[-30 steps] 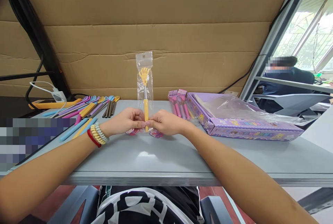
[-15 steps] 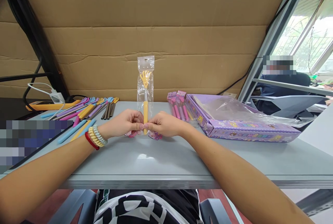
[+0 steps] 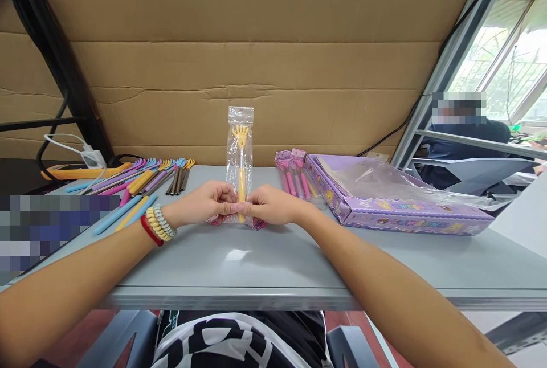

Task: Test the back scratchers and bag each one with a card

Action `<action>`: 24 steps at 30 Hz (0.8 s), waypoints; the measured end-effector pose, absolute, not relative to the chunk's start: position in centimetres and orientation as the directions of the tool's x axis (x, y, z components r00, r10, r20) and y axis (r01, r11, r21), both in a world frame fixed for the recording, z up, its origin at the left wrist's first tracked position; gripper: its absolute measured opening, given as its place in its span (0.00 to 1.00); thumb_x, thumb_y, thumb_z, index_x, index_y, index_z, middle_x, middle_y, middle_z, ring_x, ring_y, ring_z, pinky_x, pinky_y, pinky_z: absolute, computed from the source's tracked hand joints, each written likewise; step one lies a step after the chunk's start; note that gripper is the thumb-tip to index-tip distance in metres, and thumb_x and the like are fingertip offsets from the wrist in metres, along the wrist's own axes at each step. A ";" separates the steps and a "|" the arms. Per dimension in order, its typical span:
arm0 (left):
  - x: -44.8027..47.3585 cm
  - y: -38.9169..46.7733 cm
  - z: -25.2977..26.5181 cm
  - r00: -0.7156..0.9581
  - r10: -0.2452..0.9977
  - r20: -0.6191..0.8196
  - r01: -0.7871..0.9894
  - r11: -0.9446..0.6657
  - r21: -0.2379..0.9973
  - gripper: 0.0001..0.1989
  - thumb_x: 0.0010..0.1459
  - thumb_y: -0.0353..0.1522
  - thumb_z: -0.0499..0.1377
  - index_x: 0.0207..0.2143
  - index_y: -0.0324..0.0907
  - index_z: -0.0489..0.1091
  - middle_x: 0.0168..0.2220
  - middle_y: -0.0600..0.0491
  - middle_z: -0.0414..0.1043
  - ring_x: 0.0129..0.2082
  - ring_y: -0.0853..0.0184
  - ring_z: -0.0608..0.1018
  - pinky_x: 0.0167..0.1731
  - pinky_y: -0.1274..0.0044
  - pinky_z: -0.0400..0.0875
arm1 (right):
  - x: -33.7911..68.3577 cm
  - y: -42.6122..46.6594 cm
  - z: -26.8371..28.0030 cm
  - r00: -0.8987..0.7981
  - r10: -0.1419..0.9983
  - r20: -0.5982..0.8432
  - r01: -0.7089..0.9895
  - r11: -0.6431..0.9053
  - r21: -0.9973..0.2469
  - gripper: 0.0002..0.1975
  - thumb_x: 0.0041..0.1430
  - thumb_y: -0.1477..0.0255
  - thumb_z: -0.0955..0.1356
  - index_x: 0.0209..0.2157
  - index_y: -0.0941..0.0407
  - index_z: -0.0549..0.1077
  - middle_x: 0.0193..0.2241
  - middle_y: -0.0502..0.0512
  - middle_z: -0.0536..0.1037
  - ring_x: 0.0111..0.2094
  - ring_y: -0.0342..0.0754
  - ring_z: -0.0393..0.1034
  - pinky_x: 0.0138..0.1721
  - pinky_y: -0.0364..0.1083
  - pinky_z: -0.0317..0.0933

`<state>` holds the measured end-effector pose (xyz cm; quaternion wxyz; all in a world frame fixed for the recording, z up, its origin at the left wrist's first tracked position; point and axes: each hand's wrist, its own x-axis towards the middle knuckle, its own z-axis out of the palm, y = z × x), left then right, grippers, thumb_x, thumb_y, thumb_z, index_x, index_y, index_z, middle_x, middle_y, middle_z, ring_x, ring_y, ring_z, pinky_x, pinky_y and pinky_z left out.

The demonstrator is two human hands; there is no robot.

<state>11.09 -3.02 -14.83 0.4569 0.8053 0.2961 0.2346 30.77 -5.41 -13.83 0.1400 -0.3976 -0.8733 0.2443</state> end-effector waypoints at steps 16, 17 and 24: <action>11.1 -3.0 -14.8 0.694 0.712 0.109 0.311 -0.433 0.846 0.19 0.47 0.45 0.64 0.28 0.37 0.66 0.18 0.57 0.66 0.16 0.76 0.65 0.15 0.82 0.58 | 30.9 -5.3 -14.1 -0.601 0.797 -0.058 0.631 0.428 -0.648 0.25 0.56 0.50 0.62 0.23 0.59 0.69 0.16 0.51 0.70 0.19 0.41 0.62 0.25 0.42 0.57; 11.0 -3.1 -14.8 0.694 0.713 0.101 0.313 -0.424 0.850 0.19 0.47 0.45 0.64 0.28 0.37 0.66 0.18 0.57 0.67 0.16 0.75 0.66 0.15 0.82 0.58 | 30.9 -5.3 -14.1 -0.599 0.799 -0.054 0.629 0.428 -0.649 0.25 0.56 0.51 0.62 0.24 0.59 0.69 0.16 0.50 0.70 0.19 0.41 0.62 0.24 0.42 0.57; 11.0 -3.1 -14.9 0.698 0.711 0.081 0.302 -0.396 0.867 0.17 0.49 0.42 0.63 0.27 0.38 0.64 0.21 0.55 0.69 0.19 0.74 0.69 0.17 0.82 0.62 | 31.0 -5.1 -14.2 -0.636 0.771 -0.008 0.583 0.474 -0.659 0.25 0.58 0.51 0.61 0.26 0.59 0.70 0.16 0.50 0.69 0.19 0.41 0.63 0.24 0.42 0.57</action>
